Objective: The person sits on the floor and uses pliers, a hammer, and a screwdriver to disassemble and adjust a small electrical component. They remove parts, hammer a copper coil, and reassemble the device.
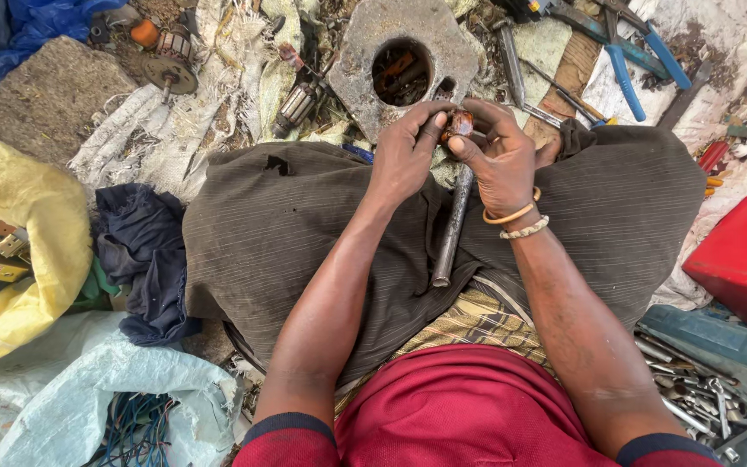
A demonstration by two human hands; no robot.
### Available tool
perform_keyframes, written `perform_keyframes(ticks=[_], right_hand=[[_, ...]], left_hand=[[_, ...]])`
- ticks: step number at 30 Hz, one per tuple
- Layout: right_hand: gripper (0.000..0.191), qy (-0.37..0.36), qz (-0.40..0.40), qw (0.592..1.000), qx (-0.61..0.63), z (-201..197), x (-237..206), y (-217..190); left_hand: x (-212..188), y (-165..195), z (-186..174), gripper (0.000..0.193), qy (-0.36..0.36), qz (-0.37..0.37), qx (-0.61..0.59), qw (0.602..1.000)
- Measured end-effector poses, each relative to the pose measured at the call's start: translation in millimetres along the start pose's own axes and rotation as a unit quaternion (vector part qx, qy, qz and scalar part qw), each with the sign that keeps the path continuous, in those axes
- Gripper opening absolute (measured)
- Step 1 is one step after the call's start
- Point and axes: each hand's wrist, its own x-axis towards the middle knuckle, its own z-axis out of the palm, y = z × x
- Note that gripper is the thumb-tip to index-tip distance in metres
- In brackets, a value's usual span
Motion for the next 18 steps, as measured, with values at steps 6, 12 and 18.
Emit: perform_keyframes(ticks=[6,12,18], right_hand=[[0.051,0.003,-0.050,0.953,-0.300,-3,20,-22],[0.047,0.068,-0.335,0.801,-0.491,-13,80,6],[0.046,0.048,-0.197,0.821,-0.534,-32,83,40]], left_hand=[[8,-2,-8,0.039,0.074,-0.056,0.072,0.993],[13,-4,-39,0.045,0.192,-0.034,0.025,0.980],[9,-1,-41,0.047,0.205,-0.014,0.019,0.979]])
